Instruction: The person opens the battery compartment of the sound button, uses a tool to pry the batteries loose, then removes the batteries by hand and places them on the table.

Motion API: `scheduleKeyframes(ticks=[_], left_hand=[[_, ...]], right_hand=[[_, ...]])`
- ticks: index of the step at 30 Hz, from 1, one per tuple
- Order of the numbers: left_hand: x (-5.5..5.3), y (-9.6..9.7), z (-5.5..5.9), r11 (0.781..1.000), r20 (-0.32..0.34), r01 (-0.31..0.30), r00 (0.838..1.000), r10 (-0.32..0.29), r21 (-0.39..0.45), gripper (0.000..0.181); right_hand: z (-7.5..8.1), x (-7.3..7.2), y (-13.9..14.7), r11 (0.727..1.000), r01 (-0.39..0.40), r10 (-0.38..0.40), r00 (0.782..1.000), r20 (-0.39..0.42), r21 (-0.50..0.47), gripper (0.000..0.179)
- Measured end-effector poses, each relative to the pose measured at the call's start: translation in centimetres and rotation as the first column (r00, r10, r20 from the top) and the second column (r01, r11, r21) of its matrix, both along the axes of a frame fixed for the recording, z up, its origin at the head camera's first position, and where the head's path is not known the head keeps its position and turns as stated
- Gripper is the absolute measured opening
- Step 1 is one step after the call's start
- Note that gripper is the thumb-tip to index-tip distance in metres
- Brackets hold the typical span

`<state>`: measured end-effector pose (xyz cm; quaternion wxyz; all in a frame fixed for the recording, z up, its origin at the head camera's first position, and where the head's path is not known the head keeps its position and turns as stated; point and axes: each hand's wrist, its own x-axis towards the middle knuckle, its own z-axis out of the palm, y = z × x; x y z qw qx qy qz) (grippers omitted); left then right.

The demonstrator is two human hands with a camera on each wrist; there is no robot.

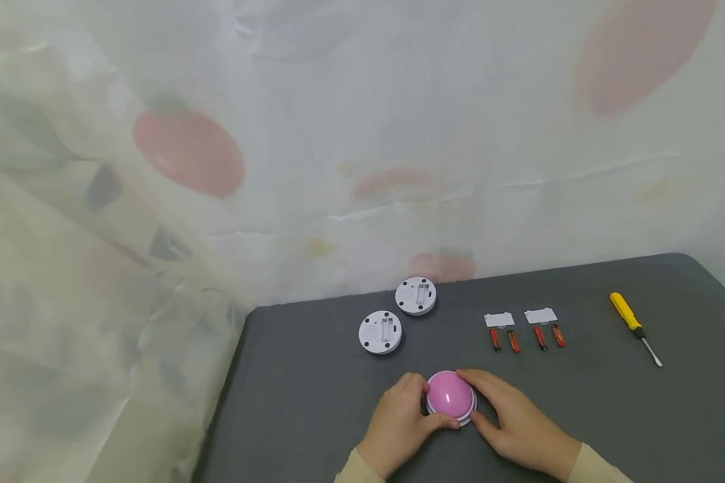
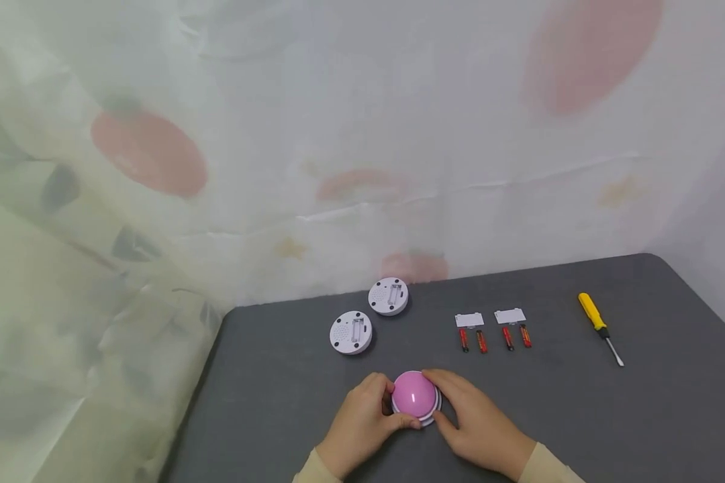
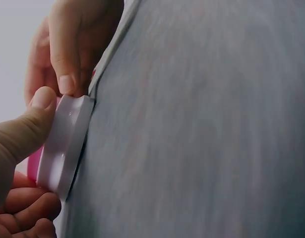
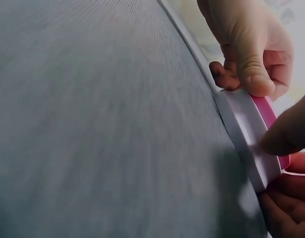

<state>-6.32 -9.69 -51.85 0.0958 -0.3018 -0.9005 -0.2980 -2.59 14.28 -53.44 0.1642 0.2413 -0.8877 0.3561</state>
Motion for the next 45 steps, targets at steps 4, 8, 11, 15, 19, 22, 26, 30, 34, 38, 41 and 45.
scheduleKeyframes(ticks=[4, 8, 11, 15, 19, 22, 26, 30, 34, 38, 41, 45], left_hand=[[0.3, 1.5, -0.2, 1.0, 0.0, -0.01, 1.0, 0.01, 0.018, 0.057], [0.4, 1.8, -0.6, 0.998, 0.017, -0.011, 1.0, 0.01, 0.059, 0.057], [0.3, 1.5, -1.2, 0.997, 0.004, 0.016, 1.0, -0.016, 0.081, 0.063], [0.2, 1.2, -1.9, 0.996, -0.004, 0.036, 0.999, -0.036, 0.081, 0.076], [0.0, 1.0, -2.2, 0.996, 0.014, 0.024, 1.0, -0.025, 0.087, 0.084], [-0.2, 1.1, -2.3, 0.995, 0.022, 0.027, 0.999, -0.029, 0.1, 0.085], [-0.4, 1.1, -2.5, 0.993, 0.008, 0.041, 0.999, -0.042, 0.113, 0.082], [-0.4, 1.1, -2.6, 0.991, 0.007, 0.058, 0.998, -0.059, 0.124, 0.08], [-0.3, 1.0, -2.6, 0.988, 0.052, 0.057, 0.997, -0.065, 0.146, 0.075], [-0.3, 1.0, -2.6, 0.983, 0.112, 0.035, 0.992, -0.056, 0.183, 0.069], [-0.3, 1.1, -2.7, 0.975, 0.144, 0.024, 0.988, -0.057, 0.22, 0.066], [-0.4, 1.1, -3.0, 0.964, 0.167, 0.031, 0.983, -0.078, 0.265, 0.065]], right_hand=[[-0.1, 0.3, 1.0, 1.0, -0.011, 0.011, 1.0, -0.01, -0.002, 0.079], [-0.2, 0.2, 1.2, 1.0, -0.008, 0.009, 1.0, -0.027, 0.011, 0.083], [-0.2, 0.0, 1.2, 1.0, -0.013, 0.013, 0.999, -0.038, 0.004, 0.084], [-0.1, -0.1, 1.1, 1.0, -0.015, 0.015, 0.999, -0.041, -0.003, 0.084], [0.0, -0.3, 1.1, 1.0, -0.025, 0.025, 0.999, -0.049, -0.013, 0.083], [0.1, -0.4, 1.1, 0.999, -0.027, 0.025, 0.998, -0.049, -0.025, 0.083], [0.1, -0.4, 1.2, 0.999, -0.022, 0.021, 0.999, -0.042, -0.033, 0.082], [0.0, -0.4, 1.3, 0.999, -0.036, 0.034, 0.998, -0.048, -0.039, 0.084], [-0.2, -0.3, 1.4, 0.997, -0.063, 0.06, 0.996, -0.061, -0.047, 0.088], [-0.3, -0.3, 1.5, 0.996, -0.071, 0.069, 0.997, -0.036, -0.06, 0.089], [-0.3, -0.3, 1.6, 0.994, -0.071, 0.07, 0.997, -0.016, -0.084, 0.089], [-0.5, -0.3, 1.7, 0.983, -0.093, 0.089, 0.996, -0.029, -0.158, 0.088]])
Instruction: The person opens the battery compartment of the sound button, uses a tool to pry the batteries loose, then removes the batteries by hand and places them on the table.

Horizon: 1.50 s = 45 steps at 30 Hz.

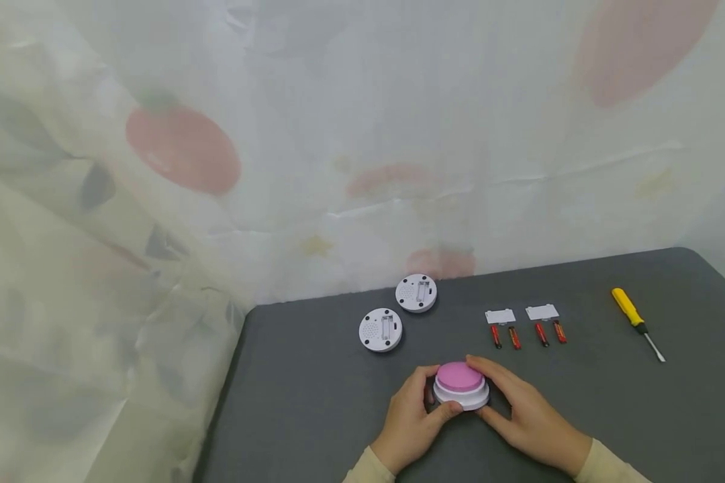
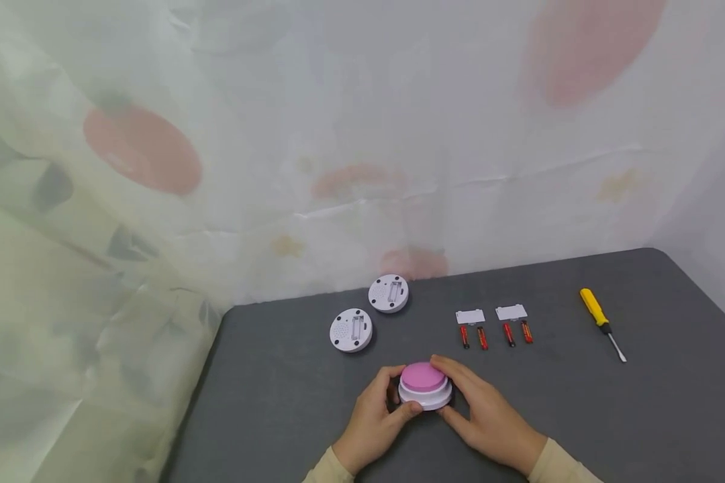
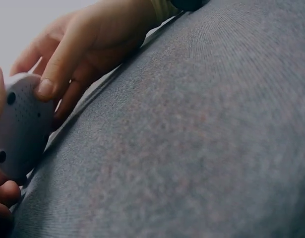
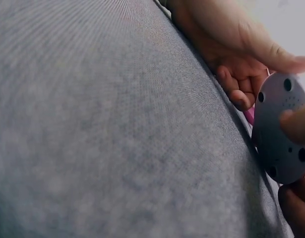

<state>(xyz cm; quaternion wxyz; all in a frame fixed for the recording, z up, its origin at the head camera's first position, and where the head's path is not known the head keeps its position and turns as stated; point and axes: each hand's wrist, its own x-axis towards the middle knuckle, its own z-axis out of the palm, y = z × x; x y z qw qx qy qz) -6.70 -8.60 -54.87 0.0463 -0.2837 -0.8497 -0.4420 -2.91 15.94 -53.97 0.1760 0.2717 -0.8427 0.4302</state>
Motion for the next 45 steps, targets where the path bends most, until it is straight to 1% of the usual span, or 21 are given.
scheduleKeyframes(ticks=[2, 5, 11, 14, 16, 20, 22, 24, 26, 30, 33, 36, 38, 40, 42, 44, 45], left_hand=[[-0.07, -0.04, -0.11, 1.0, 0.009, 0.012, 1.0, -0.013, 0.025, 0.065], [-0.22, -0.08, -0.26, 0.997, -0.002, 0.035, 0.999, -0.035, 0.069, 0.066], [-0.54, -0.01, -0.52, 0.983, -0.036, 0.07, 0.997, -0.065, 0.167, 0.063], [-0.6, -0.03, -0.49, 0.975, -0.033, 0.083, 0.996, -0.078, 0.204, 0.054], [-0.56, -0.06, -0.31, 0.972, -0.01, 0.084, 0.996, -0.084, 0.218, 0.046], [-0.42, -0.12, 0.08, 0.979, 0.037, 0.06, 0.997, -0.068, 0.193, 0.032], [-0.41, -0.08, 0.07, 0.984, 0.035, 0.048, 0.998, -0.055, 0.173, 0.027], [-0.43, 0.02, -0.07, 0.987, 0.025, 0.04, 0.999, -0.045, 0.156, 0.024], [-0.45, 0.09, -0.24, 0.988, 0.024, 0.034, 0.999, -0.038, 0.148, 0.023], [-0.44, 0.08, -0.22, 0.989, 0.039, 0.027, 0.999, -0.033, 0.146, 0.024], [-0.46, 0.18, -0.13, 0.984, 0.045, 0.044, 0.998, -0.052, 0.17, 0.026], [-0.51, 0.19, -0.05, 0.981, 0.058, 0.058, 0.996, -0.07, 0.187, 0.029], [-0.53, 0.18, -0.01, 0.981, 0.054, 0.053, 0.997, -0.064, 0.187, 0.029], [-0.53, 0.19, -0.04, 0.984, 0.039, 0.037, 0.998, -0.044, 0.174, 0.029], [-0.46, 0.2, -0.06, 0.99, 0.014, 0.015, 1.0, -0.017, 0.141, 0.031], [-0.35, 0.22, -0.08, 0.996, -0.019, -0.006, 1.0, 0.008, 0.091, 0.039], [-0.26, 0.23, -0.07, 0.998, -0.026, -0.016, 1.0, 0.018, 0.062, 0.045]], right_hand=[[-0.09, -0.07, 0.02, 0.999, -0.008, 0.008, 1.0, -0.01, -0.042, 0.087], [-0.16, -0.13, 0.03, 0.996, -0.01, 0.008, 1.0, -0.02, -0.084, 0.085], [0.02, -0.21, -0.11, 0.996, 0.043, -0.045, 0.998, -0.032, -0.075, 0.08], [0.15, -0.26, -0.17, 0.995, 0.074, -0.077, 0.996, -0.038, -0.071, 0.074], [0.2, -0.28, -0.19, 0.993, 0.096, -0.099, 0.994, -0.039, -0.066, 0.07], [0.29, -0.34, -0.14, 0.992, 0.117, -0.12, 0.992, -0.049, -0.051, 0.067], [0.28, -0.37, -0.09, 0.992, 0.119, -0.121, 0.992, -0.045, -0.05, 0.068], [0.25, -0.37, -0.14, 0.991, 0.121, -0.124, 0.99, -0.06, -0.054, 0.068], [0.2, -0.34, -0.2, 0.991, 0.123, -0.126, 0.991, -0.047, -0.059, 0.067], [0.16, -0.44, -0.43, 0.989, 0.121, -0.125, 0.992, -0.037, -0.08, 0.065], [0.14, -0.53, -0.4, 0.988, 0.125, -0.127, 0.992, -0.013, -0.093, 0.061], [0.15, -0.62, -0.39, 0.987, 0.12, -0.123, 0.992, -0.021, -0.105, 0.055], [0.16, -0.65, -0.4, 0.987, 0.109, -0.114, 0.993, -0.042, -0.116, 0.053], [0.19, -0.65, -0.41, 0.988, 0.104, -0.111, 0.992, -0.059, -0.116, 0.05], [0.17, -0.63, -0.43, 0.988, 0.107, -0.115, 0.991, -0.064, -0.115, 0.049], [0.18, -0.57, -0.4, 0.987, 0.117, -0.124, 0.99, -0.064, -0.111, 0.048], [0.17, -0.55, -0.39, 0.986, 0.123, -0.13, 0.99, -0.061, -0.11, 0.048]])
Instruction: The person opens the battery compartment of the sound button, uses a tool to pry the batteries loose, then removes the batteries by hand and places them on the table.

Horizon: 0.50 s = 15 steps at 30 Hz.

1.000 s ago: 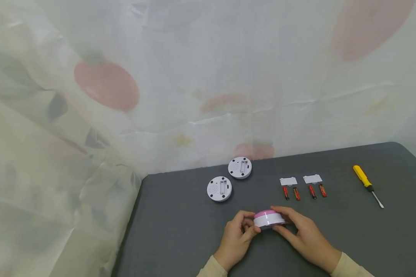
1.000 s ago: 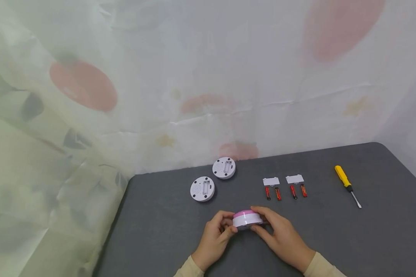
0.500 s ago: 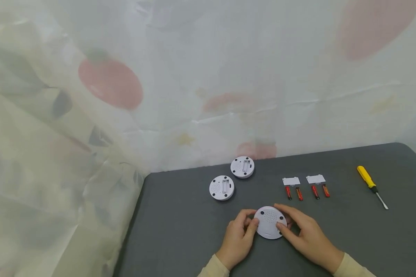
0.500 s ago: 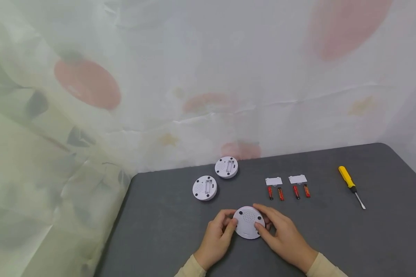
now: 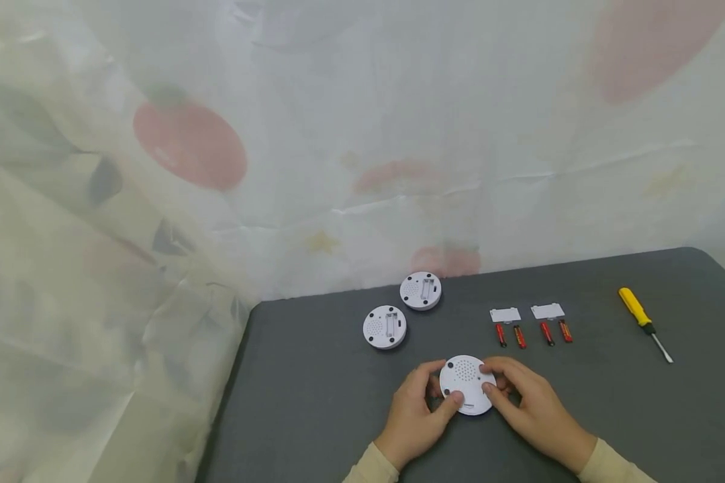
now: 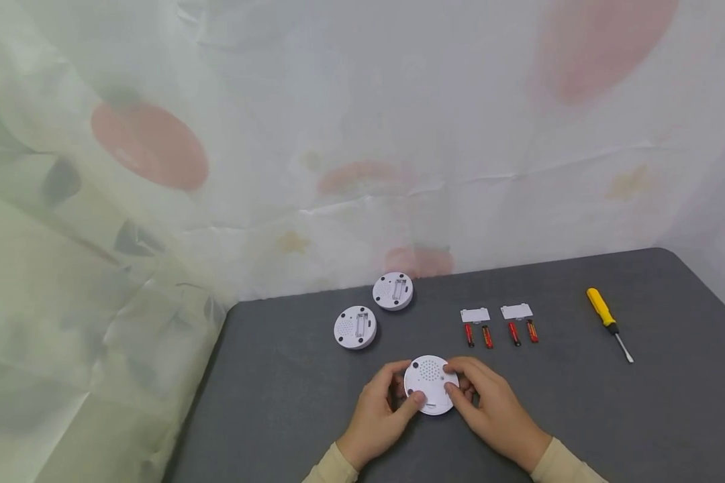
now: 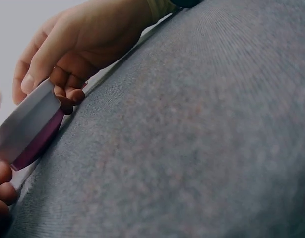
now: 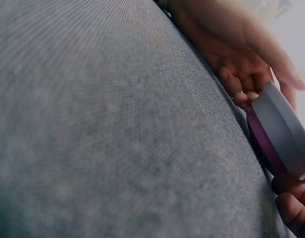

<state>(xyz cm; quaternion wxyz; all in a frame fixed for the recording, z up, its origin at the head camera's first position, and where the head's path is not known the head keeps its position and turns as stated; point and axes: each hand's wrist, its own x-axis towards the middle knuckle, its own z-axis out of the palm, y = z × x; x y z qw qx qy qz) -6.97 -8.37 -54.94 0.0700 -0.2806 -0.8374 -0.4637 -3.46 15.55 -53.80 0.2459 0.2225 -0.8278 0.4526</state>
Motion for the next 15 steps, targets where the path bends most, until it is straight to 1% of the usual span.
scheduleKeyframes(ticks=[2, 4, 7, 11, 15], left_hand=[[0.2, 0.0, 0.1, 0.999, -0.002, -0.013, 1.0, 0.013, -0.05, 0.063], [0.3, -0.1, 0.3, 0.996, 0.013, -0.019, 1.0, 0.02, -0.088, 0.079], [0.5, -0.1, 0.5, 0.994, 0.062, -0.017, 0.998, 0.024, -0.107, 0.092], [0.5, -0.2, 0.6, 0.994, 0.097, -0.015, 0.995, 0.026, -0.106, 0.089], [0.5, -0.1, 0.6, 0.995, 0.086, -0.006, 0.996, 0.015, -0.103, 0.085]], right_hand=[[0.0, 0.0, 0.0, 1.0, 0.008, -0.008, 1.0, -0.004, 0.001, 0.048], [0.1, 0.0, 0.0, 1.0, 0.01, -0.01, 1.0, -0.011, 0.005, 0.048], [0.2, -0.1, 0.0, 1.0, 0.006, -0.005, 1.0, -0.023, 0.019, 0.046], [0.6, 0.0, 0.0, 0.997, 0.017, -0.015, 0.999, -0.033, 0.073, 0.046], [1.2, 0.0, 0.1, 0.983, 0.06, -0.049, 0.996, -0.069, 0.172, 0.044]])
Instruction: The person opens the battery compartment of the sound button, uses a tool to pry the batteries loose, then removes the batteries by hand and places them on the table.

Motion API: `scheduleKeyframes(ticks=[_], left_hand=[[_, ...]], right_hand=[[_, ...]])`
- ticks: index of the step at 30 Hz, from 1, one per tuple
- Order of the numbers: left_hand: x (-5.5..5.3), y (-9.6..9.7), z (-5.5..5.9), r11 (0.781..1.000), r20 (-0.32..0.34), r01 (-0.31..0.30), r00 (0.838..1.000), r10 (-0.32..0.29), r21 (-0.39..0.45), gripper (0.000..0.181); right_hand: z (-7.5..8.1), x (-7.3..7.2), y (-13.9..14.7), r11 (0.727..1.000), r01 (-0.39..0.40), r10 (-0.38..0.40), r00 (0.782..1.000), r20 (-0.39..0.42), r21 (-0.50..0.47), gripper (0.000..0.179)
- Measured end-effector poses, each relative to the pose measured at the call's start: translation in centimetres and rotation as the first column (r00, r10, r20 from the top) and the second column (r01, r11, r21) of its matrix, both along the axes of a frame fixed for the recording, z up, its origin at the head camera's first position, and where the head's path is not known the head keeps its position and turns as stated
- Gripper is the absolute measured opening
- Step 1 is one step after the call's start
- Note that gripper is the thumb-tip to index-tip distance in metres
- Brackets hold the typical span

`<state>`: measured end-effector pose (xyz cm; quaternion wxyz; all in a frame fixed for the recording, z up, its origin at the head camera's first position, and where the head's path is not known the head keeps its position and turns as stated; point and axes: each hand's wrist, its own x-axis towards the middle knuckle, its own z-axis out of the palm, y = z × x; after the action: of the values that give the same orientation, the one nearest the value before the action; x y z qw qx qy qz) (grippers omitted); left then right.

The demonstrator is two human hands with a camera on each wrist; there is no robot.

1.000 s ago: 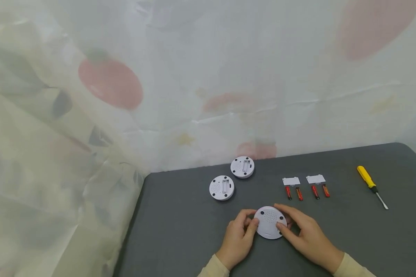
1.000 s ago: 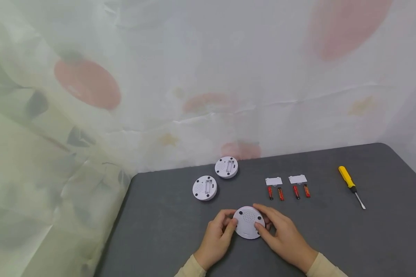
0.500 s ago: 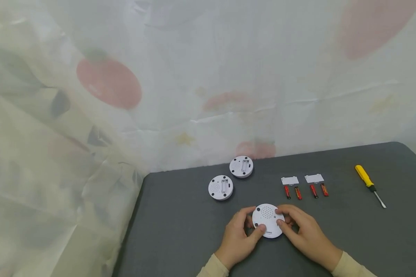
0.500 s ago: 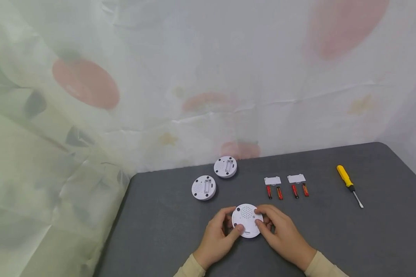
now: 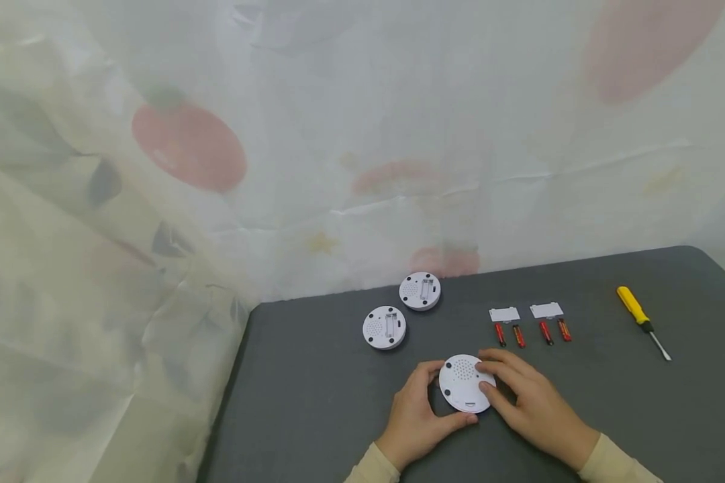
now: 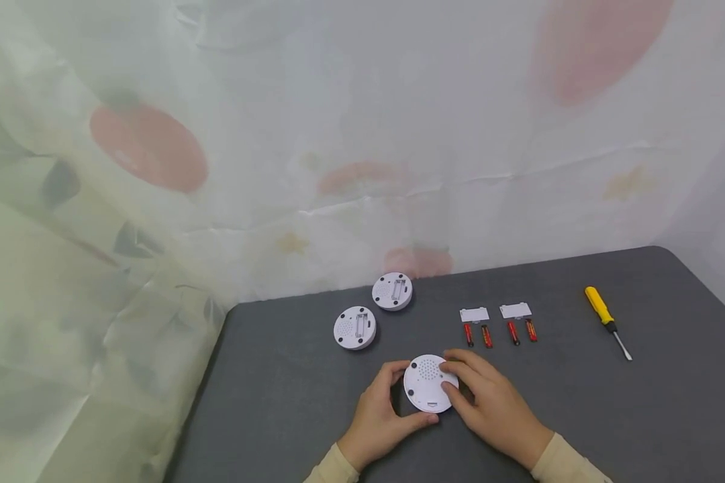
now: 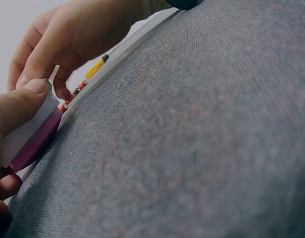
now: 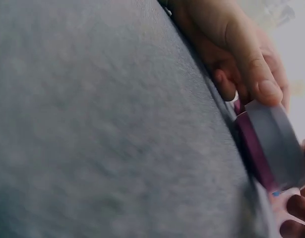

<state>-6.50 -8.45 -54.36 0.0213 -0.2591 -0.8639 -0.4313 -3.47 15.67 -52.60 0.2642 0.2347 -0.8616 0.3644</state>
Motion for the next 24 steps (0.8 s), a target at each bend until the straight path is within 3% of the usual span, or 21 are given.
scheduleKeyframes(ticks=[4, 9, 16, 24], left_hand=[[0.1, 0.0, 0.0, 1.0, -0.008, 0.003, 1.0, -0.003, -0.003, 0.085], [0.2, -0.2, 0.1, 1.0, -0.013, -0.008, 1.0, 0.008, -0.005, 0.084], [0.1, -0.2, 0.0, 1.0, -0.057, -0.011, 0.998, 0.011, 0.006, 0.084], [-0.1, -0.1, -0.4, 1.0, -0.118, 0.0, 0.993, 0.002, 0.013, 0.085]], right_hand=[[0.7, -0.1, -0.1, 0.994, -0.022, 0.032, 0.996, -0.087, 0.109, 0.018], [1.4, -0.2, -0.5, 0.97, -0.081, 0.126, 0.974, -0.188, 0.228, 0.046], [2.0, -0.1, -0.8, 0.927, -0.07, 0.169, 0.955, -0.244, 0.367, 0.052], [2.6, 0.0, -1.1, 0.894, -0.027, 0.183, 0.933, -0.31, 0.448, 0.059]])
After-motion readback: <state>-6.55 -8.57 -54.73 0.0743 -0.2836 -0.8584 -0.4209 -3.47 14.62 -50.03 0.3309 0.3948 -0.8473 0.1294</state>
